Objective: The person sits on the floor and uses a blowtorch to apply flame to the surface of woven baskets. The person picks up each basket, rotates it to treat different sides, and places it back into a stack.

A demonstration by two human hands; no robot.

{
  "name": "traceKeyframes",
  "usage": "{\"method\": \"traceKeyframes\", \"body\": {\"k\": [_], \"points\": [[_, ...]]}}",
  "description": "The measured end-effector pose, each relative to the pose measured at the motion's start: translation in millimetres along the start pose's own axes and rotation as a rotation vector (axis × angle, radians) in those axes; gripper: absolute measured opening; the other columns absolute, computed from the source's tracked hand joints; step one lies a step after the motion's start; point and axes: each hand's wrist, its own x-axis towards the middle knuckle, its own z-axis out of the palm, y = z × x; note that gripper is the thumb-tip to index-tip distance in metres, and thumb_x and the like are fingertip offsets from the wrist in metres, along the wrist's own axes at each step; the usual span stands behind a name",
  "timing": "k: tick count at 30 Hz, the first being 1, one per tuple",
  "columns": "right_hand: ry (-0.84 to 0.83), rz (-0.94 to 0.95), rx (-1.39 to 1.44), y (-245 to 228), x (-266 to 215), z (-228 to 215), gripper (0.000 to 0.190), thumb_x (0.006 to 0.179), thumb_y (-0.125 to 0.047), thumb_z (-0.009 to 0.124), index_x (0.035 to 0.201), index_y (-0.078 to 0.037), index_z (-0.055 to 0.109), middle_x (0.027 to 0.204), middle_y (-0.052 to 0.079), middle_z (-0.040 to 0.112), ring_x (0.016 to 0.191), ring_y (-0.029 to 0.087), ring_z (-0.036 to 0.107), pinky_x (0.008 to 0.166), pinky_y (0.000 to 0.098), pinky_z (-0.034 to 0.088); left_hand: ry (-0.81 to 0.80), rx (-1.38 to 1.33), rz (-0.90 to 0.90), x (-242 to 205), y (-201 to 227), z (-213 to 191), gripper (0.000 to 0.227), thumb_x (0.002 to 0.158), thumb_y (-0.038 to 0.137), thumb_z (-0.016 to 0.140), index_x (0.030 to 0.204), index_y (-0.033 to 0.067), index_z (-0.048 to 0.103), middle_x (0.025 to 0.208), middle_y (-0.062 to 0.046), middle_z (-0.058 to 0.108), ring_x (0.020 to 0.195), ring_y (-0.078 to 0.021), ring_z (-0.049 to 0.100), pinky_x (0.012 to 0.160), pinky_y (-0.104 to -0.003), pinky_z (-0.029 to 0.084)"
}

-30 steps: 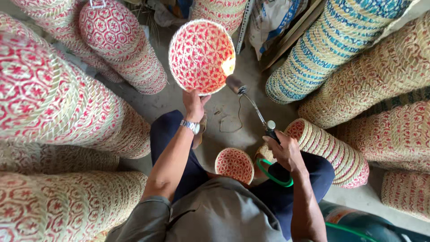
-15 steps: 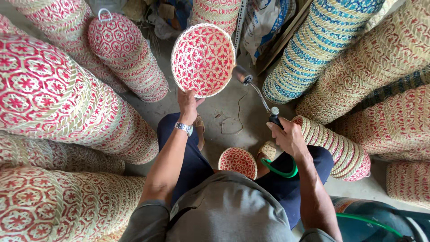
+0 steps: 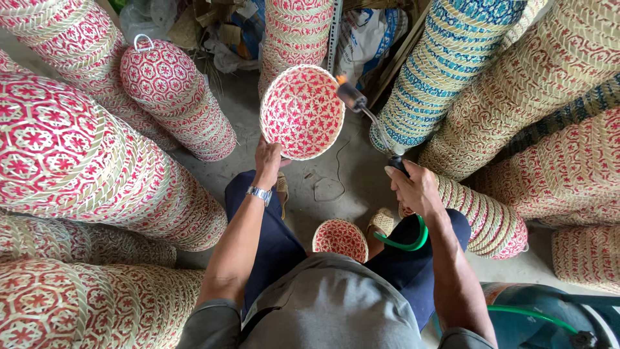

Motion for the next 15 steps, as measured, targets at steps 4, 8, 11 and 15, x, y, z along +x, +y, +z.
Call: {"method": "traceKeyframes", "body": {"k": [4, 8, 11, 15], "points": [[-0.021, -0.064, -0.028, -8, 6, 10, 0.033, 0.099, -0.031, 0.066, 0.083, -0.003, 0.064, 0.057, 0.005, 0.058, 0.046, 0.011, 0.052, 0.041, 0.0301, 0.040, -0.052, 0.040, 0.026, -4, -1, 11, 0.068, 0.091, 0.013, 0.050, 0.156, 0.0126, 0.031, 0.132, -0.015, 0.064, 0.103, -0.0253, 0.074, 0.073, -0.037, 0.069], [0.009, 0.031, -0.011, -9, 6, 6, 0.032, 0.098, -0.031, 0.065, 0.083, -0.003, 0.063, 0.059, 0.002, 0.059, 0.047, 0.008, 0.054, 0.041, 0.0286, 0.043, -0.039, 0.052, 0.025, 3, -6, 10, 0.064, 0.091, 0.013, 0.051, 0.153, 0.0103, 0.037, 0.132, -0.016, 0.064, 0.104, -0.0260, 0.073, 0.071, -0.038, 0.069], [0.007, 0.102, 0.022, -5, -3, -2, 0.035, 0.098, -0.031, 0.066, 0.080, -0.001, 0.063, 0.060, 0.002, 0.059, 0.046, 0.010, 0.053, 0.040, 0.0297, 0.042, -0.045, 0.072, 0.085, 9, -7, 0, 0.061, 0.096, 0.017, 0.050, 0.154, 0.0141, 0.032, 0.135, -0.013, 0.062, 0.108, -0.0239, 0.072, 0.073, -0.035, 0.068], [0.014, 0.119, 0.092, -8, -5, 4, 0.037, 0.099, -0.032, 0.066, 0.081, 0.000, 0.062, 0.058, 0.005, 0.055, 0.044, 0.013, 0.049, 0.040, 0.0314, 0.038, -0.062, 0.178, 0.152, 12, -13, 2, 0.060, 0.099, 0.018, 0.052, 0.154, 0.0143, 0.031, 0.138, -0.013, 0.056, 0.111, -0.0248, 0.071, 0.074, -0.038, 0.068]]}}
